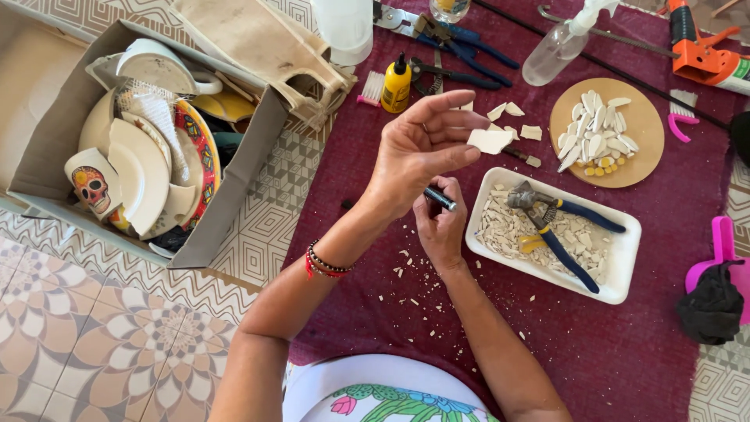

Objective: Marking and trimming small wooden decorative pieces using a marker and pliers

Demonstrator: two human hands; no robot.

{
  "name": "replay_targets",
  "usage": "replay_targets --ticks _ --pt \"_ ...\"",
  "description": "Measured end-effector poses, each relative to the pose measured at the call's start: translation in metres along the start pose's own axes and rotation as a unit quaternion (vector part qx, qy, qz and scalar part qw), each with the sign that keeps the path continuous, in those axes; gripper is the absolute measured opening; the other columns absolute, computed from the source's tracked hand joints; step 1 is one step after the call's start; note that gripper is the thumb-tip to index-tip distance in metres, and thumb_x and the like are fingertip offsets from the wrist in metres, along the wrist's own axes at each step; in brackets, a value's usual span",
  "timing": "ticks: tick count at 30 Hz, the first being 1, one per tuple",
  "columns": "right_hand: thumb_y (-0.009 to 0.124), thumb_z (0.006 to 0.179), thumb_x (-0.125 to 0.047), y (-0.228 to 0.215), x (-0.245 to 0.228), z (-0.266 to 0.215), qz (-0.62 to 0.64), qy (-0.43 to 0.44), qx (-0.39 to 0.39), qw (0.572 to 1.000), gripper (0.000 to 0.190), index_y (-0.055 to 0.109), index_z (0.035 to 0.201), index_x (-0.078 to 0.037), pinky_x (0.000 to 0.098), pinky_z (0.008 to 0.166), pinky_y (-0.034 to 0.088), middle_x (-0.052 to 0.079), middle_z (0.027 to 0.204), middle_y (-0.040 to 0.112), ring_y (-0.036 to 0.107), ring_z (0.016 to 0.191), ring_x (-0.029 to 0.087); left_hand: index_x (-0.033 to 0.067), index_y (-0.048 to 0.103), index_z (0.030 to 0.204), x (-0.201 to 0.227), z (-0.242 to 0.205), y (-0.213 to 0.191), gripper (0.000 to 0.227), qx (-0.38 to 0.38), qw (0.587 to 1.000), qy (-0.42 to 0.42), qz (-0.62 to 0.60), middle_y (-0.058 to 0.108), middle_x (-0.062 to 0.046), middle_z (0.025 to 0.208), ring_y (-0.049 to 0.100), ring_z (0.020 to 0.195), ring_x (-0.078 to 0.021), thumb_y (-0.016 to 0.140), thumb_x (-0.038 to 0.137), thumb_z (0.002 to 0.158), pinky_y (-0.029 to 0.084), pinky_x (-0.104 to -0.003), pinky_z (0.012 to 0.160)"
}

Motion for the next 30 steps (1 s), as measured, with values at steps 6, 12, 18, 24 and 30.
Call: replay_targets --ticks 6,12,18,24,30 --pt "0.07 0.095 -0.012 -0.001 0.0 0.001 0.01 0.003 -0.006 1.0 0.019 0.064 0.109 0.0 0.0414 0.07 0.055 0.016 0.089 0.061 0.068 0.084 0.035 -0.0022 0.058 0.142 0.005 0.0 0.007 0.063 -0.003 1.0 0.018 0.018 0.074 -0.02 0.118 0.074 0.11 -0.018 0.081 -0.016 0.085 0.065 -0.029 0.094" --pt "0.07 0.095 -0.012 0.0 0.001 0.0 0.004 0.004 -0.007 1.0 0.019 0.064 0.109 -0.001 0.0414 0.07 0.056 0.016 0.091 0.063 0.068 0.085 0.035 -0.0059 0.059 0.139 0.008 -0.001 0.007 0.057 -0.001 1.0 0.011 -0.002 0.074 -0.023 0.117 0.074 0.112 -0.0208 0.078 -0.016 0.087 0.065 -0.031 0.094" --pt "0.068 0.097 -0.01 -0.002 -0.019 0.007 0.019 0.01 -0.006 1.0 0.015 0.065 0.107 0.0 0.0371 0.069 0.057 0.015 0.094 0.066 0.068 0.085 0.03 -0.0057 0.06 0.138 0.01 -0.001 0.003 0.054 0.001 1.0 0.01 -0.018 0.073 -0.021 0.119 0.076 0.106 -0.0214 0.074 -0.017 0.086 0.066 -0.029 0.089" --pt "0.07 0.092 -0.01 0.007 0.025 -0.008 0.014 0.001 0.001 1.0 0.018 0.063 0.105 0.001 0.0424 0.071 0.057 0.02 0.092 0.064 0.069 0.088 0.037 0.0006 0.077 0.108 0.013 -0.008 0.001 0.045 -0.005 0.992 0.058 0.109 0.061 -0.005 0.09 0.061 0.083 -0.0054 0.056 -0.023 0.076 0.057 -0.018 0.071" --pt "0.07 0.088 -0.006 0.002 0.005 0.001 -0.041 -0.053 -0.011 0.998 0.013 0.07 0.1 0.0 0.0433 0.075 0.056 0.018 0.094 0.069 0.068 0.085 0.035 -0.0017 0.037 0.158 -0.031 -0.021 -0.018 0.077 -0.083 0.972 -0.017 -0.221 0.045 -0.008 0.113 0.064 0.094 -0.0152 0.051 -0.024 0.086 0.053 -0.026 0.084"
Point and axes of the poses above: each hand's wrist, its own z-axis towards the middle knuckle, its own y-axis out of the palm, x = y × z, the point moved 2 cm from there along z, towards the middle knuckle
